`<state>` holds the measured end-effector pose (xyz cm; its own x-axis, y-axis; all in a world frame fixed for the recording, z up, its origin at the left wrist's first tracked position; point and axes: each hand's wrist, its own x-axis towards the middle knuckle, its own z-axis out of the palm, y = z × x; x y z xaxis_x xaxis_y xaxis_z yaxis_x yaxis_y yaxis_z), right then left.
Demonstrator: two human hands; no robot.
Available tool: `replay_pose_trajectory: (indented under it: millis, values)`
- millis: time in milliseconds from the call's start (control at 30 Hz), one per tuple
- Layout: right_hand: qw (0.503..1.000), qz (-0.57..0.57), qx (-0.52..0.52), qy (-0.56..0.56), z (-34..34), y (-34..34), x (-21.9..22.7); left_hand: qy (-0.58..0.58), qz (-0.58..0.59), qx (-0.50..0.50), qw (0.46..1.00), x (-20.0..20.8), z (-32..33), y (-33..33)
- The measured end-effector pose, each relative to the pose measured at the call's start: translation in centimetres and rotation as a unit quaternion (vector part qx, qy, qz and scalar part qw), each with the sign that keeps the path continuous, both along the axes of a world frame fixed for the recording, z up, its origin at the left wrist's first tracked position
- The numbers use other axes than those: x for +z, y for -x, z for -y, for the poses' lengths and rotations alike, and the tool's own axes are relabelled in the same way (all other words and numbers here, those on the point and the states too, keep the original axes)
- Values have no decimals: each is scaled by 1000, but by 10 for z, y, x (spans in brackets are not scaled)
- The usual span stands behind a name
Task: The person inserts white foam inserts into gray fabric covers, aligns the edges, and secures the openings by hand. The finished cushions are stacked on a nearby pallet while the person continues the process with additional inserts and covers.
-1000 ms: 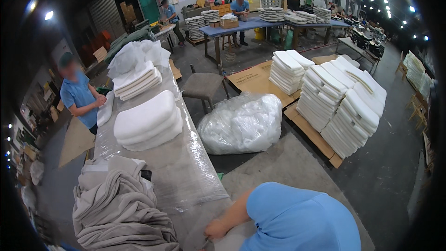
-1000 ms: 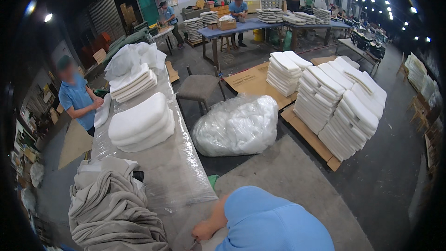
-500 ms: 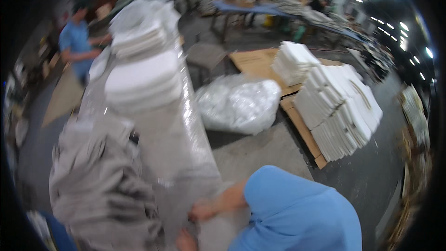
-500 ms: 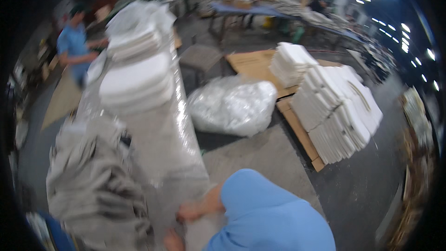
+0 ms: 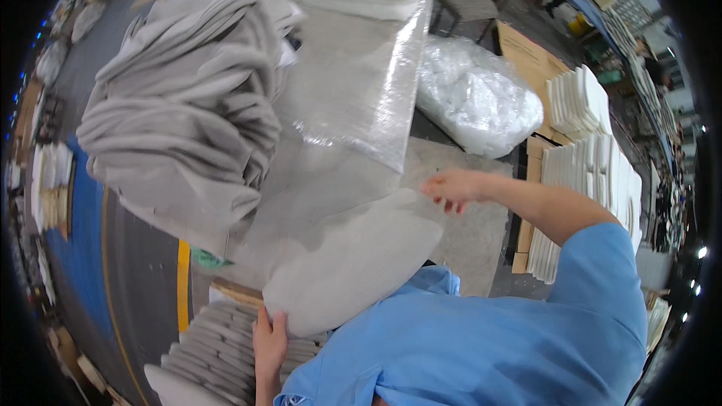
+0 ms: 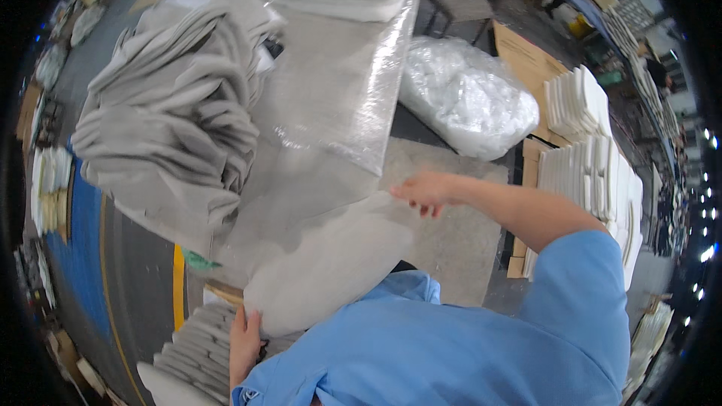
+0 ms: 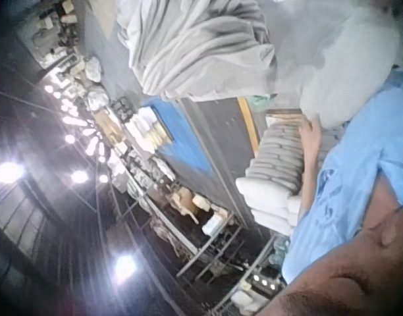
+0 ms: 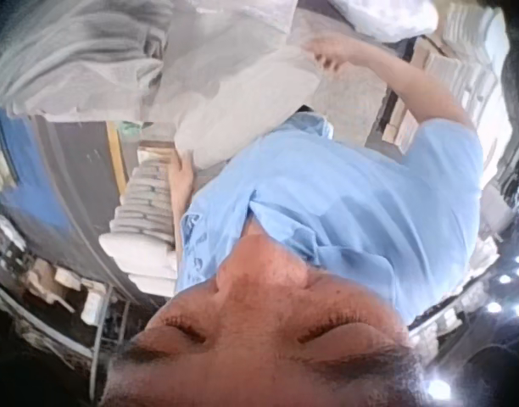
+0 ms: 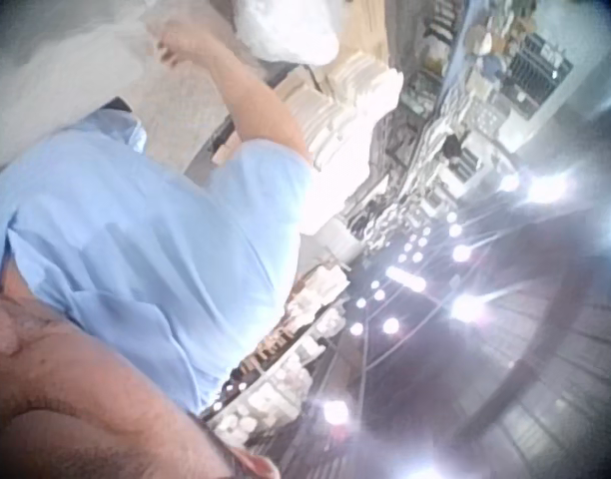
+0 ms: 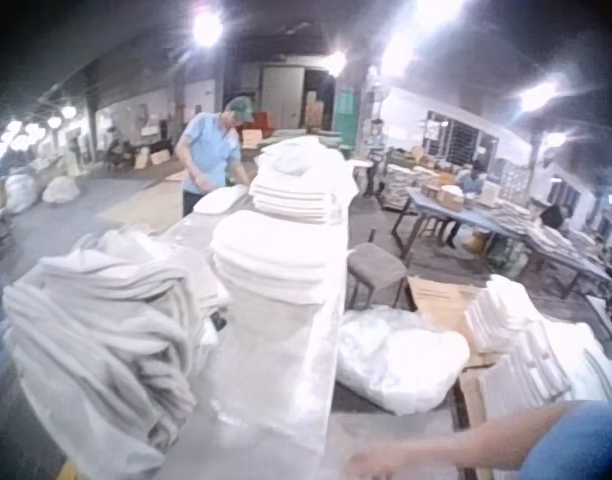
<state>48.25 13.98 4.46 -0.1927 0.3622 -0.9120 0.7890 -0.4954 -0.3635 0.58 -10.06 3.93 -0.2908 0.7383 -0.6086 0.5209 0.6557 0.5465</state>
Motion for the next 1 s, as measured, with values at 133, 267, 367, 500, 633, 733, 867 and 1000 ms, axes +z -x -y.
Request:
replay_pose_trajectory:
  millis: [133,267,367,500,633,733,867,1000]
  values:
    - [995,-4,-85,51,37,37,-16,55,21,49,997,-6,-16,-9]
    - [994,88,-52,35,25,56,-20,109,-50,16,993,-15,-19,-10]
    - [991,106,-71,27,22,58,-37,203,-54,6,978,-23,-28,-7]
    - [990,117,-85,6,16,66,-48,248,-49,10,968,-25,-49,-7]
    - [993,82,-78,-19,15,60,-64,263,-48,17,964,-33,-57,-4]
    - [992,118,-25,-35,13,57,-68,265,-48,21,963,-45,-58,0]
    - [992,118,-53,-13,12,56,-77,256,-34,26,966,-55,-61,6]
    - [989,136,-53,-12,9,59,-76,248,-26,28,968,-65,-62,12]
